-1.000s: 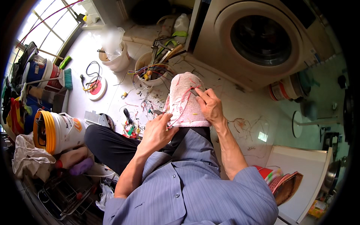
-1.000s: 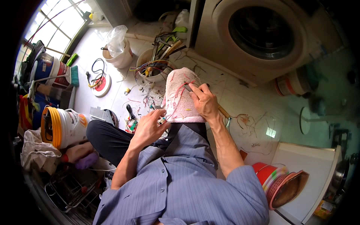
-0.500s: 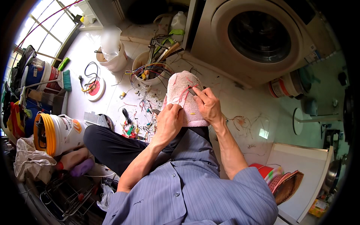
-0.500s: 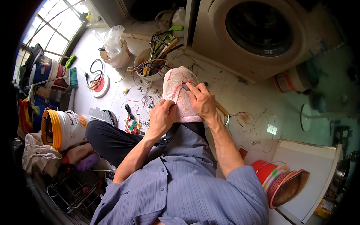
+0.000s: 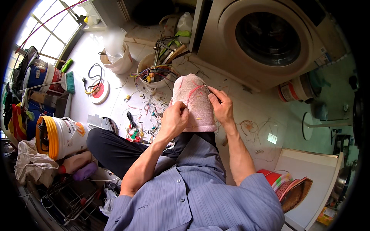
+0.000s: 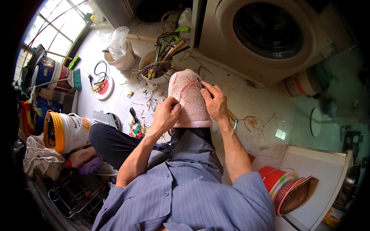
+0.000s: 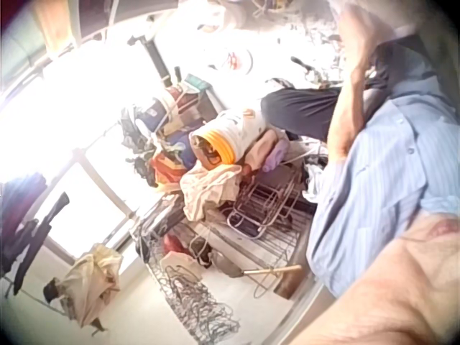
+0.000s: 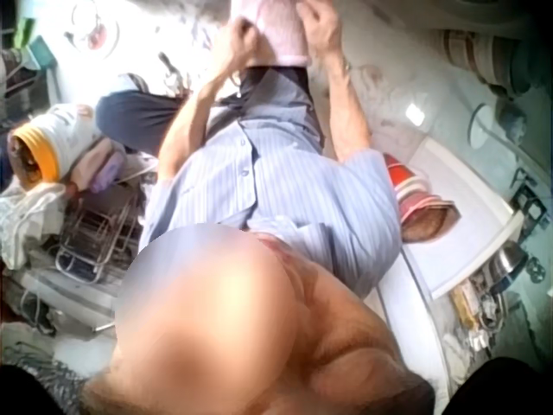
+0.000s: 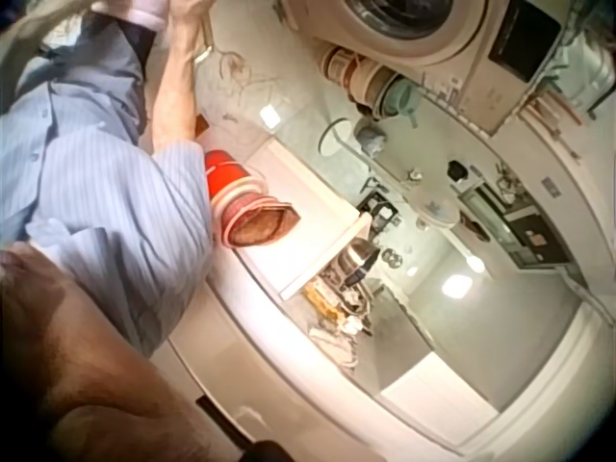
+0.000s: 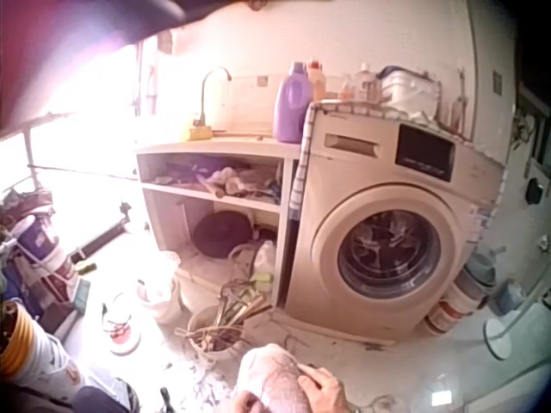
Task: The person sits on the floor and uses wire cutters to strip the insulation from electrical wires on a towel placed on their knee.
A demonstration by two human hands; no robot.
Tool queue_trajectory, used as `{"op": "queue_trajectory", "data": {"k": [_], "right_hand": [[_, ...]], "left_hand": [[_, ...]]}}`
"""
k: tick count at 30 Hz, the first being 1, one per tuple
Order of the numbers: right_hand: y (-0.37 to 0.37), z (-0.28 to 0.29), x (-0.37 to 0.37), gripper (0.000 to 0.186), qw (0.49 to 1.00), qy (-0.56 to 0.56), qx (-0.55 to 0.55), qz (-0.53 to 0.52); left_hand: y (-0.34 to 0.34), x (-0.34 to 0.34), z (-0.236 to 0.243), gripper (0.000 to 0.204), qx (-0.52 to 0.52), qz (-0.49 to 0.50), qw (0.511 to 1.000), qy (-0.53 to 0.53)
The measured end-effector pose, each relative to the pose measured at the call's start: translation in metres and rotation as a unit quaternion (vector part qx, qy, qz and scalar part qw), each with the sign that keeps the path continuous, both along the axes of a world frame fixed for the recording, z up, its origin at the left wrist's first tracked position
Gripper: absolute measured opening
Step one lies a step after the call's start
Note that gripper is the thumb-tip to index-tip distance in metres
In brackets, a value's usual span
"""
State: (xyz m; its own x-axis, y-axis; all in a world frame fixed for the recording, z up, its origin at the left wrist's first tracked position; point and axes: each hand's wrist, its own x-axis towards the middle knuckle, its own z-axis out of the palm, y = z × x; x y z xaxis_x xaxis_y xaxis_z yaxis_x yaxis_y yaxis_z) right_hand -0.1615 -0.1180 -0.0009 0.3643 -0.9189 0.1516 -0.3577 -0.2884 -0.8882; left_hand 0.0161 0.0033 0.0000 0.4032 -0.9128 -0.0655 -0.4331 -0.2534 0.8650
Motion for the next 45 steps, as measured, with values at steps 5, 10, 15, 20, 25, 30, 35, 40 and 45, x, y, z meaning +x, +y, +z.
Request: {"op": "queue_trajectory", "data": {"k": [5,10,15,20,25,30,35,40,45], "right_hand": [[-0.003,0.001,-0.015,0.03,0.993,0.041,-0.029,-0.102],[-0.001,0.021,-0.016,0.029,0.986,0.092,-0.114,-0.081],[0.022,0.015,0.0,0.031,0.983,0.097,-0.144,0.061],[0.027,0.014,0.007,0.031,0.972,0.134,-0.169,0.098],[0.019,0.013,0.007,0.031,0.967,0.133,-0.169,0.138],[0.019,0.009,0.009,0.031,0.967,0.14,-0.173,0.127],[0.026,0.009,0.011,0.032,0.968,0.148,-0.176,0.106],[0.029,0.006,0.008,0.032,0.97,0.14,-0.174,0.091],[0.024,0.004,0.005,0.031,0.973,0.133,-0.173,0.077]], "left_hand": [[-0.013,0.002,-0.005,0.018,0.048,0.019,0.993,0.102],[-0.019,-0.001,-0.012,0.018,0.04,0.046,0.992,0.109],[-0.022,-0.004,-0.013,0.018,0.038,0.056,0.989,0.129],[-0.022,-0.003,-0.016,0.017,0.058,0.055,0.991,0.112],[-0.02,-0.006,-0.013,0.015,0.032,0.048,0.997,0.042],[-0.02,-0.006,-0.014,0.015,0.012,0.046,0.999,0.025],[-0.016,-0.005,-0.017,0.013,-0.004,0.065,0.987,0.144],[-0.002,0.003,-0.009,0.008,0.005,0.067,0.949,0.307],[0.026,0.005,-0.004,0.007,0.002,0.068,0.923,0.378]]}}
